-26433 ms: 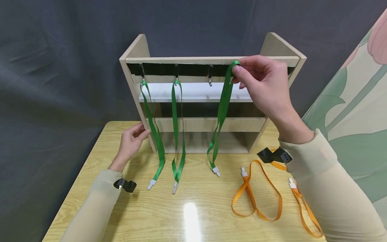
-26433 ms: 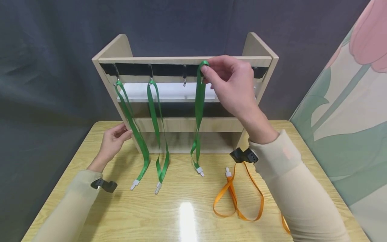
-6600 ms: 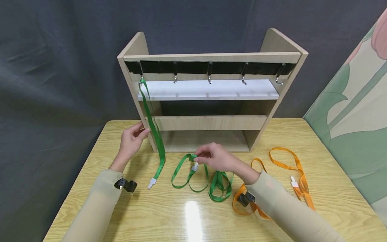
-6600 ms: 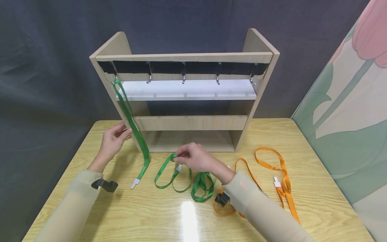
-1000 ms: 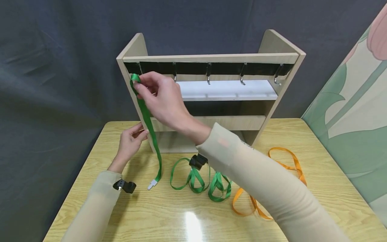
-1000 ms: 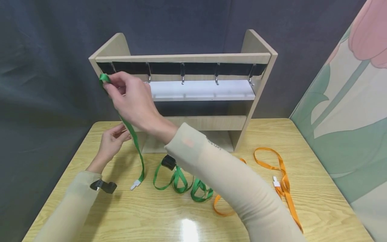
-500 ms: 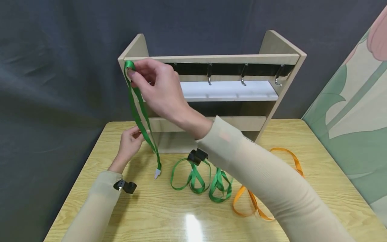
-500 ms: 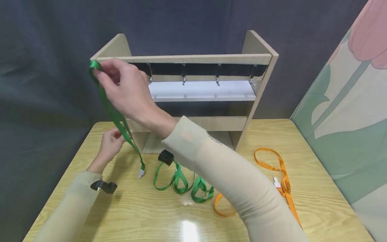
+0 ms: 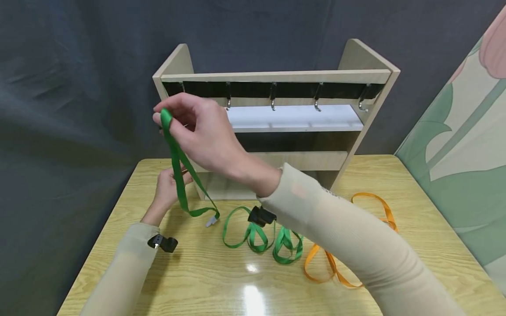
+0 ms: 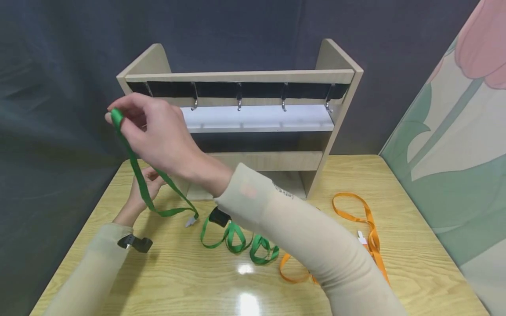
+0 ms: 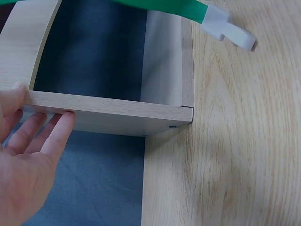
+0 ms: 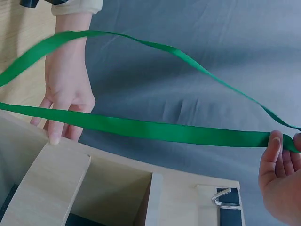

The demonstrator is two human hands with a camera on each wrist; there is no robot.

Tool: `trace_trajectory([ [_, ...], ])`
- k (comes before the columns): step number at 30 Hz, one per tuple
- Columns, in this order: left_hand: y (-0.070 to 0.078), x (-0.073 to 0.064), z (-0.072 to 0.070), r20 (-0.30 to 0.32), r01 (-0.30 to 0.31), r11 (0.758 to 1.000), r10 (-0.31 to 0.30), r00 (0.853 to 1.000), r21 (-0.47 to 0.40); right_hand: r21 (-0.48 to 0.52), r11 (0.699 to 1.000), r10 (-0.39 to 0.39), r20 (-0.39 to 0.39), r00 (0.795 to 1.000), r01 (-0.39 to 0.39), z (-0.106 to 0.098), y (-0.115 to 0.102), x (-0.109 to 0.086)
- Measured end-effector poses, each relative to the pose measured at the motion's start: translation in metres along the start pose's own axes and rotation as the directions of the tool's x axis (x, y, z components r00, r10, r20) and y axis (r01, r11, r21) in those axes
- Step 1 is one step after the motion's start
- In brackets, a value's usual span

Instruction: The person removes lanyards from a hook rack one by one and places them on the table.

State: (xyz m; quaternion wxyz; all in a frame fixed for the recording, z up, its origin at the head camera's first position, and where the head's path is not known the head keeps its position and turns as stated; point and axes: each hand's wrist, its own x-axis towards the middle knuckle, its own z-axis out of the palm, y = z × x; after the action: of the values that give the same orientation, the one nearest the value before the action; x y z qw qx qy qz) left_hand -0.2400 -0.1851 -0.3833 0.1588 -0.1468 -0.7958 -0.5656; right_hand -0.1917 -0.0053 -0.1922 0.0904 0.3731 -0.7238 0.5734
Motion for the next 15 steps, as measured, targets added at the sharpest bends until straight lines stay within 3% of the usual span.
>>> trace_trajectory([
  [4, -0.015, 0.002, -0.002, -0.034, -0.002, 0.998, 0.004, 0.999, 0.056, 0.004, 0.999, -0.048, 0.028, 0.998, 0.048, 0.004, -0.003, -0.006],
  [10, -0.028, 0.004, -0.004, -0.035, 0.090, 0.985, -0.086, 0.996, 0.149, 0.005, 0.993, -0.120, 0.074, 0.990, 0.120, 0.010, -0.007, -0.011],
  [12, -0.029, 0.004, -0.004, -0.036, 0.062, 0.985, -0.057, 0.998, 0.161, -0.007, 0.994, -0.110, 0.098, 0.989, 0.111, 0.011, -0.008, -0.011],
  [15, -0.034, 0.006, -0.004, -0.048, -0.062, 0.986, 0.070, 0.996, 0.152, -0.027, 0.994, -0.105, 0.133, 0.985, 0.110, 0.012, -0.011, -0.012],
])
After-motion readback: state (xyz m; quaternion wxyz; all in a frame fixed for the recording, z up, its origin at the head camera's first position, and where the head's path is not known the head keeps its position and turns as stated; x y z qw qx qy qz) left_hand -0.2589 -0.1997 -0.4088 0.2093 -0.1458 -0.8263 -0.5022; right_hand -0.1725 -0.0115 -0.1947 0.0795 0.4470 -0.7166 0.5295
